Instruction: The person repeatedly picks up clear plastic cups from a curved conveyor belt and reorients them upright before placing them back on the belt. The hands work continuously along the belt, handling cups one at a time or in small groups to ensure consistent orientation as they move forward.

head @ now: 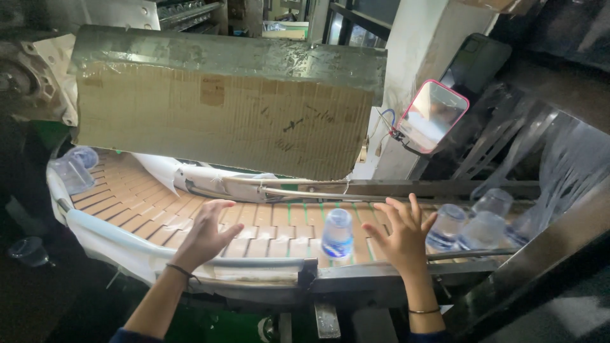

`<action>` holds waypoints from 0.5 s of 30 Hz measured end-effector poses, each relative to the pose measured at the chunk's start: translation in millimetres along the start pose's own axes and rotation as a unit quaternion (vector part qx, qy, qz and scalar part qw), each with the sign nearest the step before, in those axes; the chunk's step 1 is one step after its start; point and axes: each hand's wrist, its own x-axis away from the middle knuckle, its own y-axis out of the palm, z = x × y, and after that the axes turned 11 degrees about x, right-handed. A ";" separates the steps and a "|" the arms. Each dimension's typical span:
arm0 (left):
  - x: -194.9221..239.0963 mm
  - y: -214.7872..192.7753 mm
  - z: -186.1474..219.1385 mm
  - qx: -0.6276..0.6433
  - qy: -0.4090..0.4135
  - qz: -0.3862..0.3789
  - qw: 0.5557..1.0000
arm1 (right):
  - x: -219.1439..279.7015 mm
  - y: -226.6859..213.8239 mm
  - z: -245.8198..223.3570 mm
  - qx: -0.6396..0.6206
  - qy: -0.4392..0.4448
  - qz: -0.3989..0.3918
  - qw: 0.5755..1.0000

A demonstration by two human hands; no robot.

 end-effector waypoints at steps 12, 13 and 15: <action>13.8 -119.3 -127.2 -0.230 -0.104 0.226 0.941 | 4.7 21.6 12.1 0.057 0.037 -0.024 0.997; 10.8 -113.9 -134.2 -0.309 -0.085 0.229 0.919 | 5.8 26.1 15.0 0.071 0.028 -0.021 0.997; 4.5 -102.1 -92.3 -0.395 -0.071 0.231 0.886 | 9.2 24.9 12.0 0.075 0.017 -0.020 0.997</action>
